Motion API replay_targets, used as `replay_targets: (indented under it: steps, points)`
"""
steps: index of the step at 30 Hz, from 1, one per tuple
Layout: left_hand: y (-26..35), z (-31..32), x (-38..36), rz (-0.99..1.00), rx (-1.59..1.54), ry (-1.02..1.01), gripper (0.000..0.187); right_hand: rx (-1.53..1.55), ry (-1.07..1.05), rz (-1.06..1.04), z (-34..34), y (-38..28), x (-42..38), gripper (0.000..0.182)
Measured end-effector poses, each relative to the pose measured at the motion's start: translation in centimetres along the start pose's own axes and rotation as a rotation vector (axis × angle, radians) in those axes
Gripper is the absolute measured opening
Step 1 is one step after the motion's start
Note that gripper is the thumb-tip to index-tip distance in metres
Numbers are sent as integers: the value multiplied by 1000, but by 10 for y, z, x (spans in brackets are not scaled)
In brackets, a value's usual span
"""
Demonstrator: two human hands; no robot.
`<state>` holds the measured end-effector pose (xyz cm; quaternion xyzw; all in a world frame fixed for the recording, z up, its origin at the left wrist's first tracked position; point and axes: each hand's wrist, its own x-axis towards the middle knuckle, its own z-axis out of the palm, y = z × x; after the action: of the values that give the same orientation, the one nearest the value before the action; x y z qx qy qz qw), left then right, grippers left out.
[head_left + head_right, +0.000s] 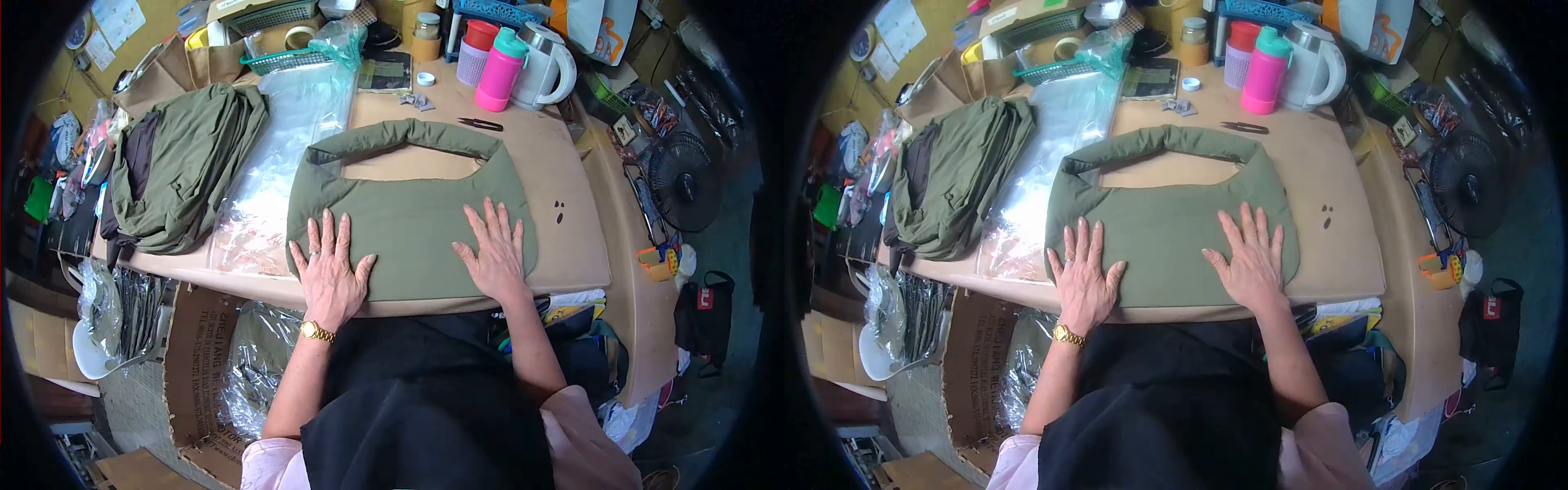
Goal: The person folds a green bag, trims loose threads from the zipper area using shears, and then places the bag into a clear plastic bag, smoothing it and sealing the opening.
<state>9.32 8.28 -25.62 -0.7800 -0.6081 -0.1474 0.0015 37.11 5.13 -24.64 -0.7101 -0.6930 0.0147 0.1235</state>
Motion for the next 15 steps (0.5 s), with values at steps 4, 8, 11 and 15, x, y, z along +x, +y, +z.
replay_targets:
  steps: [4, 8, 11, 15]
  points:
    - [-5, -2, 3, -12, -48, -48, 77, 4, -73, 31, -1, 1, 1, 71]
    - [-18, -32, 25, 43, -38, -279, 71, -14, -209, -17, -30, 8, 14, 66]
    - [-24, -69, 84, 78, -154, -20, 42, 263, -435, 174, -83, 16, 78, 53]
    - [-23, -47, 165, 125, 155, 374, 37, -71, 540, 27, -45, 50, 146, 39]
